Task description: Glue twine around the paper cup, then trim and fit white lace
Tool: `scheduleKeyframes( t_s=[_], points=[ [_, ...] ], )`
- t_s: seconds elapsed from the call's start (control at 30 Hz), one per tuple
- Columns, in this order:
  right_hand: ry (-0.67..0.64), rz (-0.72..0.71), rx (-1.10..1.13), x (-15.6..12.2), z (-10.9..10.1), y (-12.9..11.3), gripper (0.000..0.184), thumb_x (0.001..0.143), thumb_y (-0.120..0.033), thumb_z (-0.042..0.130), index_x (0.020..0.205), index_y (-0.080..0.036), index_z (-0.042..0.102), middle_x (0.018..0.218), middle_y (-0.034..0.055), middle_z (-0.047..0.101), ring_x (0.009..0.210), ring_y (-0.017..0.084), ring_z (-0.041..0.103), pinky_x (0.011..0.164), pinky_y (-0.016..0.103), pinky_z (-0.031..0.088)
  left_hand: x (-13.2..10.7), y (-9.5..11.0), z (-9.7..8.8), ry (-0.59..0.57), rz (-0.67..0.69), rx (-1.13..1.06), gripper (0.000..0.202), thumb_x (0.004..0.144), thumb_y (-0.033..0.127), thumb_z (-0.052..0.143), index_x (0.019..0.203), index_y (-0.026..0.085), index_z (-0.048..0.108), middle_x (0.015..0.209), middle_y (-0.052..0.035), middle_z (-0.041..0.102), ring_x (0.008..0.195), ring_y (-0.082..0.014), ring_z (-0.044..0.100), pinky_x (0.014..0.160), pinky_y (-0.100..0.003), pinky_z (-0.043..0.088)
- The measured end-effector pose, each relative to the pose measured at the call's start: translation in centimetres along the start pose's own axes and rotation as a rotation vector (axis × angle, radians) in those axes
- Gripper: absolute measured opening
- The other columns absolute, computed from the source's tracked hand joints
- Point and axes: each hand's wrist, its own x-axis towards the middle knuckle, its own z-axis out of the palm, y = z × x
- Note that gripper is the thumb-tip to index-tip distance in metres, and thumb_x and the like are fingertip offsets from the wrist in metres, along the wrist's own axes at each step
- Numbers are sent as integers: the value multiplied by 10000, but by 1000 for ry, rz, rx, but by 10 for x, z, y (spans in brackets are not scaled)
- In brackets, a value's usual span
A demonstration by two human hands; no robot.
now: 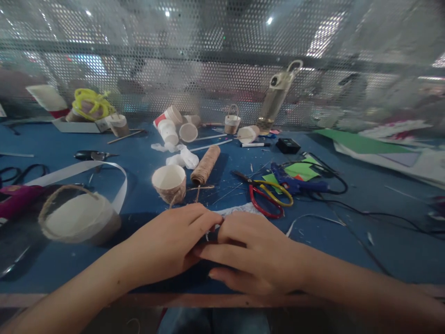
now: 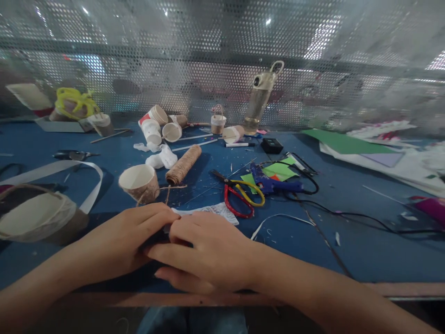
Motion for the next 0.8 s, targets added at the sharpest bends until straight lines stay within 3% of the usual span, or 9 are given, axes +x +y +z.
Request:
scheduleKeyframes(
  t_s=[0.1, 0.2, 0.27, 0.37, 0.5, 0.63, 0.8],
  points=[
    [168, 76, 51, -3, -4, 4, 174, 981, -208, 539, 1103, -209, 664, 773, -2, 662, 699, 148, 591, 610, 307, 458, 0, -1, 0, 62, 43, 30, 215, 937, 151, 549, 1147, 184, 520, 1009, -54, 667, 905, -215, 640, 741, -328, 541],
    [272, 278, 119, -7, -8, 16, 123, 946, -152, 584, 1008, -233, 653, 856, 15, 674, 767, 140, 630, 683, 274, 512, 1, -2, 1, 158, 87, 81, 117, 997, 249, 536, 1095, 186, 526, 983, -42, 677, 893, -209, 637, 754, -337, 529],
    [240, 378, 126, -10, -8, 27, 86, 937, -167, 598, 961, -223, 659, 921, 40, 678, 814, 155, 641, 718, 285, 527, 1, -3, 0, 203, 115, 126, 114, 1003, 238, 533, 1105, 186, 528, 998, -39, 691, 912, -211, 641, 777, -345, 524],
    [81, 479, 132, -13, -6, 39, 144, 935, -206, 619, 1070, -194, 667, 1034, 75, 713, 893, 188, 648, 812, 337, 529, 1, -2, -3, 261, 132, 179, 121, 996, 214, 546, 1113, 186, 532, 998, -39, 704, 931, -215, 651, 797, -345, 526],
    [-48, 513, 159, -14, -5, 43, 210, 927, -217, 632, 1125, -164, 679, 980, 79, 728, 894, 209, 633, 783, 339, 507, -1, -2, -8, 383, 121, 202, 134, 983, 180, 564, 1115, 190, 546, 989, -34, 714, 953, -208, 660, 826, -337, 528],
    [49, 509, 106, -12, -8, 42, 115, 925, -166, 618, 1001, -182, 702, 852, 38, 703, 788, 176, 596, 726, 303, 470, -2, -3, -8, 452, 82, 240, 138, 965, 167, 590, 1098, 184, 559, 986, -39, 706, 970, -211, 650, 854, -351, 522],
    [146, 483, 214, -12, -10, 39, 84, 899, -124, 633, 931, -186, 680, 859, 15, 686, 769, 130, 595, 718, 250, 468, 1, -8, -5, 356, 39, 298, 175, 949, 163, 611, 1119, 178, 576, 1150, -92, 646, 1103, -263, 579, 924, -426, 500]
  ],
)
